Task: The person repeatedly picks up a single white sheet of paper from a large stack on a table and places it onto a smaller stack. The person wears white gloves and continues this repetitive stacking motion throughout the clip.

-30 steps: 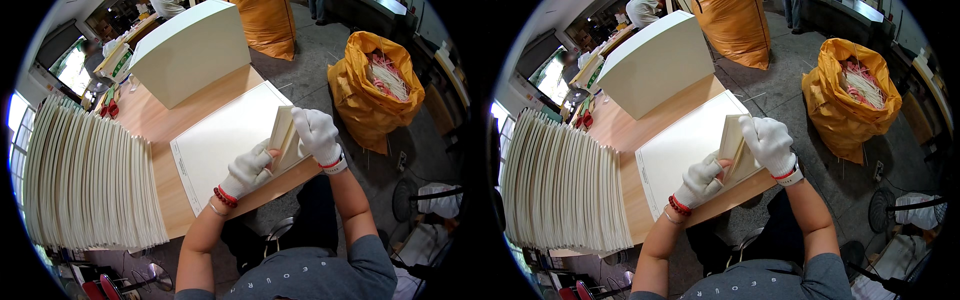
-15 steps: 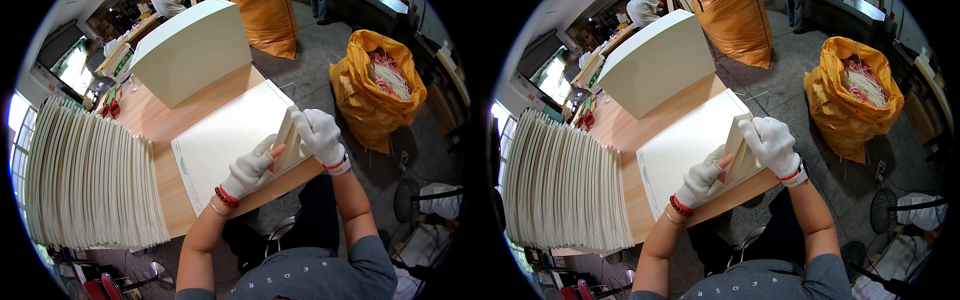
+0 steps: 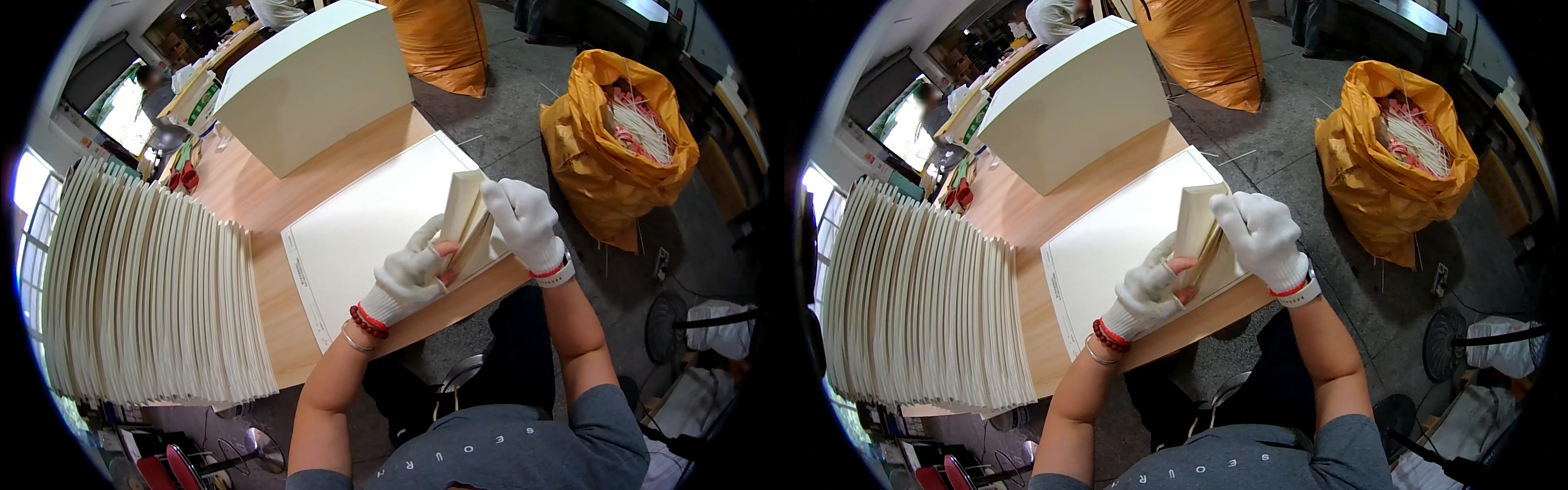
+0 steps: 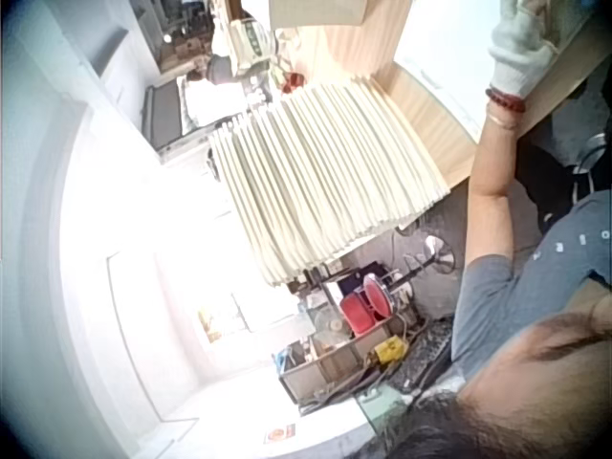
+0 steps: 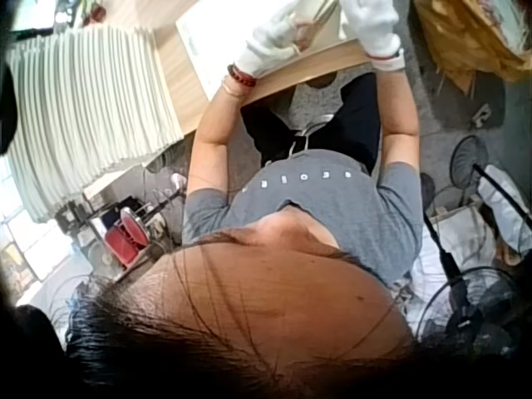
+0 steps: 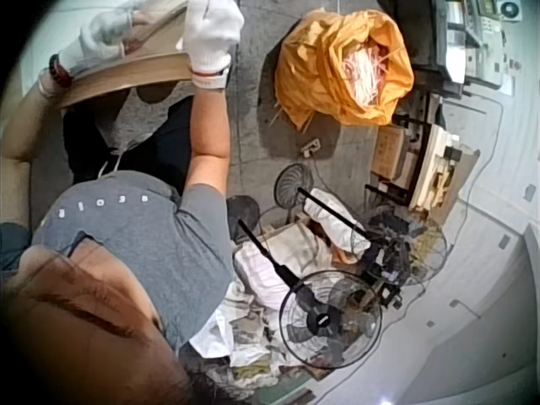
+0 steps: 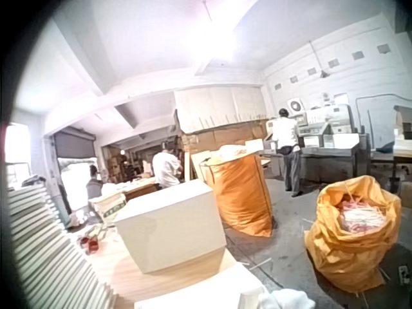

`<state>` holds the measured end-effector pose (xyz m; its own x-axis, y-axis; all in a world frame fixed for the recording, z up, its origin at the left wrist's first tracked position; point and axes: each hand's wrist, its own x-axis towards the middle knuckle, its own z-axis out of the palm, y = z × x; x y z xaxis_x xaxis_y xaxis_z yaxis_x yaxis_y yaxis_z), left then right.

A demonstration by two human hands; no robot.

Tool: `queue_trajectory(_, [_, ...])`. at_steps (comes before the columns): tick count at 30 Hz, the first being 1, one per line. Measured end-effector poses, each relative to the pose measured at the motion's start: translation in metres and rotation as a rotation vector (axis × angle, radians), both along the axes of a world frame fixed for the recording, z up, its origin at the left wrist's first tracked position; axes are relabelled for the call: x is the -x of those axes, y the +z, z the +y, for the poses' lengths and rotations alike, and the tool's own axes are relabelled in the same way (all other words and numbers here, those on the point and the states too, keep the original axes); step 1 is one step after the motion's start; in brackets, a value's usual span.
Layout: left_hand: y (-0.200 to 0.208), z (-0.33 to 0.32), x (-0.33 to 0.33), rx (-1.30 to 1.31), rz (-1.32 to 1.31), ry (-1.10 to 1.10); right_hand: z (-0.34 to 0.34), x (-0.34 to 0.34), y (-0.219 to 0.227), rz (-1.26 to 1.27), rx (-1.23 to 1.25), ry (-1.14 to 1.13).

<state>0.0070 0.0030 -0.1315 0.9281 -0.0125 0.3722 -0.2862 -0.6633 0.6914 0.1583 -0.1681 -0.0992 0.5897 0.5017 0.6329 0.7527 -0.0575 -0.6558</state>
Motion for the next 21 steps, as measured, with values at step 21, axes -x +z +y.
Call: queue_trajectory(21, [0.02, -0.005, -0.007, -0.262, 0.073, 0.106, -0.005, -0.003, -0.014, -0.273, 0.045, -0.087])
